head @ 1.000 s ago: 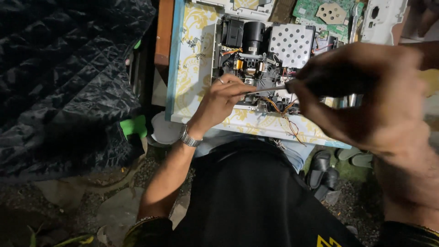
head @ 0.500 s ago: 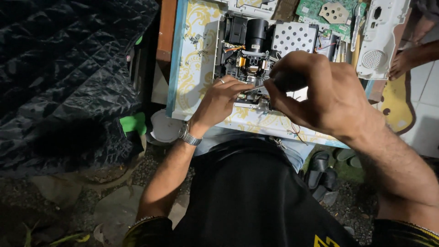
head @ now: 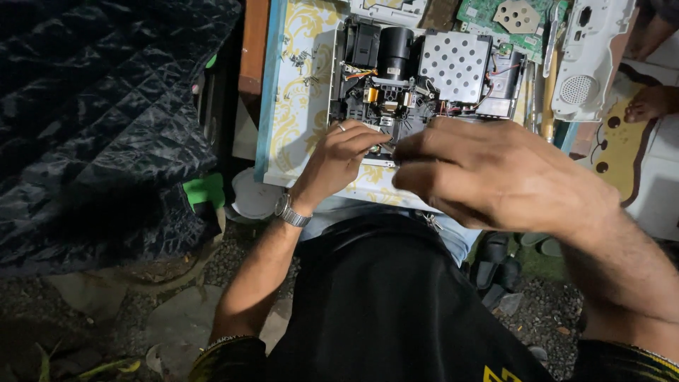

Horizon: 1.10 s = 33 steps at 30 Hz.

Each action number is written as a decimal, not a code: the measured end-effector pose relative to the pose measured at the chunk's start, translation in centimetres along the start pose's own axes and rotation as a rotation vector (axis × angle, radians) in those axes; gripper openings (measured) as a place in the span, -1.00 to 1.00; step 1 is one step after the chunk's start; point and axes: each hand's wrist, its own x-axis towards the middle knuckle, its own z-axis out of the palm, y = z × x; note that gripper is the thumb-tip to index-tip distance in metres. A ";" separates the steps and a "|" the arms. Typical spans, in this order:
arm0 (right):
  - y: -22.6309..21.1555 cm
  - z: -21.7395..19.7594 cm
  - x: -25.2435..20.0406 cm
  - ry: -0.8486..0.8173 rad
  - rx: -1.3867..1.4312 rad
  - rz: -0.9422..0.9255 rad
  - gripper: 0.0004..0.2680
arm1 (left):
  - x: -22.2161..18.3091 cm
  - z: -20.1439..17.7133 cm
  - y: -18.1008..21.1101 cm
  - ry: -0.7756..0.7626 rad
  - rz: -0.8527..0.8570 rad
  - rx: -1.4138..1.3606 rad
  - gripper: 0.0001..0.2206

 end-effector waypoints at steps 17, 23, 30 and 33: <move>-2.1 -2.3 1.5 -0.538 -0.812 0.242 -0.75 | -0.8 0.8 -1.1 0.128 0.133 0.429 -0.80; -2.5 -2.4 2.1 -0.681 -0.904 0.225 -0.67 | -0.9 1.3 -1.7 0.181 0.125 0.472 -0.77; -2.4 -1.3 1.0 -0.519 -0.877 0.174 -0.66 | -1.6 2.2 -2.5 0.183 0.098 0.523 -0.74; -2.7 -2.9 2.8 -0.938 -0.717 0.505 -0.81 | -1.5 2.0 -1.9 0.180 0.097 0.538 -0.73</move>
